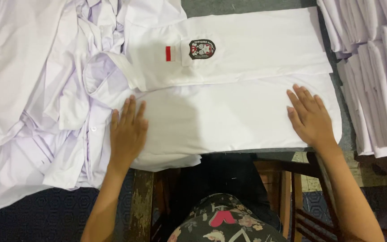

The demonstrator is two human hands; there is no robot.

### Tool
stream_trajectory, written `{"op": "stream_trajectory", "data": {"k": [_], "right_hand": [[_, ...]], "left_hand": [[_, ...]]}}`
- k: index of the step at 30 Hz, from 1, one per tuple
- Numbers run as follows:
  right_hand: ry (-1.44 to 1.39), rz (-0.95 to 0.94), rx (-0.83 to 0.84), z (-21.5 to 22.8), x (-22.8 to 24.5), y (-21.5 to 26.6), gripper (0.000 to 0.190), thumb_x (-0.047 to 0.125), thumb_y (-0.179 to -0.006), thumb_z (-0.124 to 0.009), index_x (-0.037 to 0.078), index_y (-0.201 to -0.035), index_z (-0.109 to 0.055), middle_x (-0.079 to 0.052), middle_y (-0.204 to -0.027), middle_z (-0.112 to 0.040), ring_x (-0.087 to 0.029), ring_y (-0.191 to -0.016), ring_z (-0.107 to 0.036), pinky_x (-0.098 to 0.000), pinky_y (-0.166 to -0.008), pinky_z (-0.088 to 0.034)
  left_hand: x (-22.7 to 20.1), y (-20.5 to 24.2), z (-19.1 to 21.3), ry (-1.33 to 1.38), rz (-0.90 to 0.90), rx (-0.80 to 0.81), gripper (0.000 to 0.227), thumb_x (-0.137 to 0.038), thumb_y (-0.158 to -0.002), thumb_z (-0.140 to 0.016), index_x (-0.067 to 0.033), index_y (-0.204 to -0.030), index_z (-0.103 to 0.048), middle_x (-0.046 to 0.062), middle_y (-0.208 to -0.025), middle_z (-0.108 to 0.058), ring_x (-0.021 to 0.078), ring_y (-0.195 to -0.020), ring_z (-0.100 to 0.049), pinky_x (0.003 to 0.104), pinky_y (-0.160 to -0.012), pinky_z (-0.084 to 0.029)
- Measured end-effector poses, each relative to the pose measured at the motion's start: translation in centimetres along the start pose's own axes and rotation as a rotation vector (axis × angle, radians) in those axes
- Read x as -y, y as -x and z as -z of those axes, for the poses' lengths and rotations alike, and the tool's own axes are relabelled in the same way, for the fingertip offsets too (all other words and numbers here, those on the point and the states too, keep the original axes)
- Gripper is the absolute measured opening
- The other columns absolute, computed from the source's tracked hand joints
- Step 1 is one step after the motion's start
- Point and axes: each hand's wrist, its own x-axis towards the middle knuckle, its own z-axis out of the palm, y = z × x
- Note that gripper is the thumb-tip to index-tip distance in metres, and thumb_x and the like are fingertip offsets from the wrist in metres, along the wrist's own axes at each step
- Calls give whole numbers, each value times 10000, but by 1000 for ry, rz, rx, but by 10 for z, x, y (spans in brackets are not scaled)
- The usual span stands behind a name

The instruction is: Trimming a loose thread with scissors and folding a white shirt on a work table

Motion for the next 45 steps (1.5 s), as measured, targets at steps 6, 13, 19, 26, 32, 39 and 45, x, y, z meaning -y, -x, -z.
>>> {"op": "stream_trajectory", "data": {"k": [6, 13, 19, 26, 32, 39, 45], "right_hand": [[195, -33, -310, -24, 25, -22, 425, 309, -1163, -444, 219, -1540, -617, 9, -1575, -609, -183, -1461, -521, -519, -1180, -354], [-584, 722, -114, 12, 174, -74, 452, 301, -1102, -370, 48, -1432, -549, -172, -1508, -543, -344, -1426, -460, -518, -1193, -324], [-1068, 544, 186, -14, 135, -71, 654, 388, -1123, -139, 23, -1259, -664, -118, -1161, -606, -344, -1244, -553, -481, -1145, -260], [-1512, -70, 302, -29, 99, -41, 649, 395, -1100, -255, -66, -1229, -693, -303, -976, -749, -418, -983, -757, -445, -947, -540], [-395, 839, -203, -3, 145, 7, 776, 595, -800, -745, 222, -1453, -554, -86, -1478, -571, -293, -1430, -474, -528, -1190, -286], [-429, 865, -491, -18, 151, 19, 256, 284, -1055, -537, 189, -1126, -763, -29, -1207, -732, -260, -1241, -655, -515, -1092, -425], [-461, 888, -615, -41, 148, 22, 309, 273, -1082, -496, 196, -1035, -792, 13, -1035, -775, -208, -1060, -716, -467, -975, -486]], "left_hand": [[-17, -3, 11, 58, 87, 14, 567, -351, -1125, -323, -72, -1617, -371, 141, -1696, -317, 278, -1569, -259, 568, -1229, -75], [-46, -35, 1, 226, 13, 74, 596, -396, -1099, -373, -129, -1629, -321, 88, -1721, -212, 311, -1585, -159, 656, -1203, -102], [-18, -33, -25, 184, 108, 135, 584, -438, -1116, -247, -174, -1632, -322, 48, -1726, -213, 257, -1594, -141, 570, -1238, -31], [-19, -31, -26, 149, 112, 118, 565, -416, -1119, -281, -189, -1633, -342, 46, -1722, -242, 263, -1586, -178, 529, -1245, -37], [-22, -30, -21, 178, 122, 135, 557, -401, -1125, -258, -188, -1632, -345, 48, -1718, -249, 265, -1586, -175, 516, -1247, -24], [-22, -31, -18, 210, 134, 171, 566, -416, -1125, -242, -202, -1644, -311, 43, -1727, -215, 265, -1591, -149, 508, -1251, 15], [-23, -32, -15, 209, 141, 181, 559, -400, -1132, -224, -192, -1641, -320, 39, -1732, -201, 259, -1593, -147, 506, -1254, 17]]}}
